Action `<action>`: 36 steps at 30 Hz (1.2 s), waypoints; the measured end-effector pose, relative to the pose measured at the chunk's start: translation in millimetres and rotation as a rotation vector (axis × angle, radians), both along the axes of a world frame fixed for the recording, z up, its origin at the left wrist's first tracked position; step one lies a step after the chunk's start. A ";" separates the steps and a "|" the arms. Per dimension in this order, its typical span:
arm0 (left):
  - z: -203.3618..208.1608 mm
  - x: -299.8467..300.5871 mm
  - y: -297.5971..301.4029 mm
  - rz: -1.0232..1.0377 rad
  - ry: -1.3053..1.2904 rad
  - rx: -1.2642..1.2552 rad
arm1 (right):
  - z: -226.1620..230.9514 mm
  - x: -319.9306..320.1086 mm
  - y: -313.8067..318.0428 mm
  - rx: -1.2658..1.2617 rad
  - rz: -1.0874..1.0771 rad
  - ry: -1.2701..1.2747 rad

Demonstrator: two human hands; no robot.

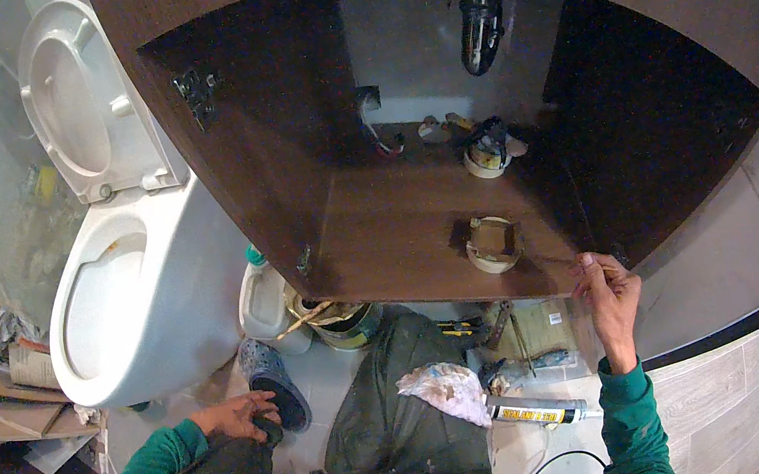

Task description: The person sits on the bathroom floor and paints the interior of a wooden cabinet under the sink using a small brush. They repeatedly dip the brush into a paint container and apply paint to the cabinet's inner surfaces, including the door and side panels.

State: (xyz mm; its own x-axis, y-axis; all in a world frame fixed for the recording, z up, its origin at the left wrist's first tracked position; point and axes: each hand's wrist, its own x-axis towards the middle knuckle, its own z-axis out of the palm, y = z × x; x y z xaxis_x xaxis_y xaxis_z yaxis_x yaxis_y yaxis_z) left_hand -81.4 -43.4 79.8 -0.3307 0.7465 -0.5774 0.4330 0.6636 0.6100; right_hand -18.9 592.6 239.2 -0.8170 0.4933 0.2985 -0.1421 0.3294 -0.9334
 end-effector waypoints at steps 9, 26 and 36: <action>24.3 9.4 8.3 0.122 -0.079 -0.032 | 54.7 -15.7 -55.2 -0.074 0.032 0.290; 23.6 21.6 -5.1 0.148 -0.064 0.042 | 144.4 -351.5 -154.2 -0.064 0.290 0.832; 15.0 22.4 -8.3 0.166 -0.086 0.089 | 161.6 -417.4 -176.5 0.117 0.062 0.896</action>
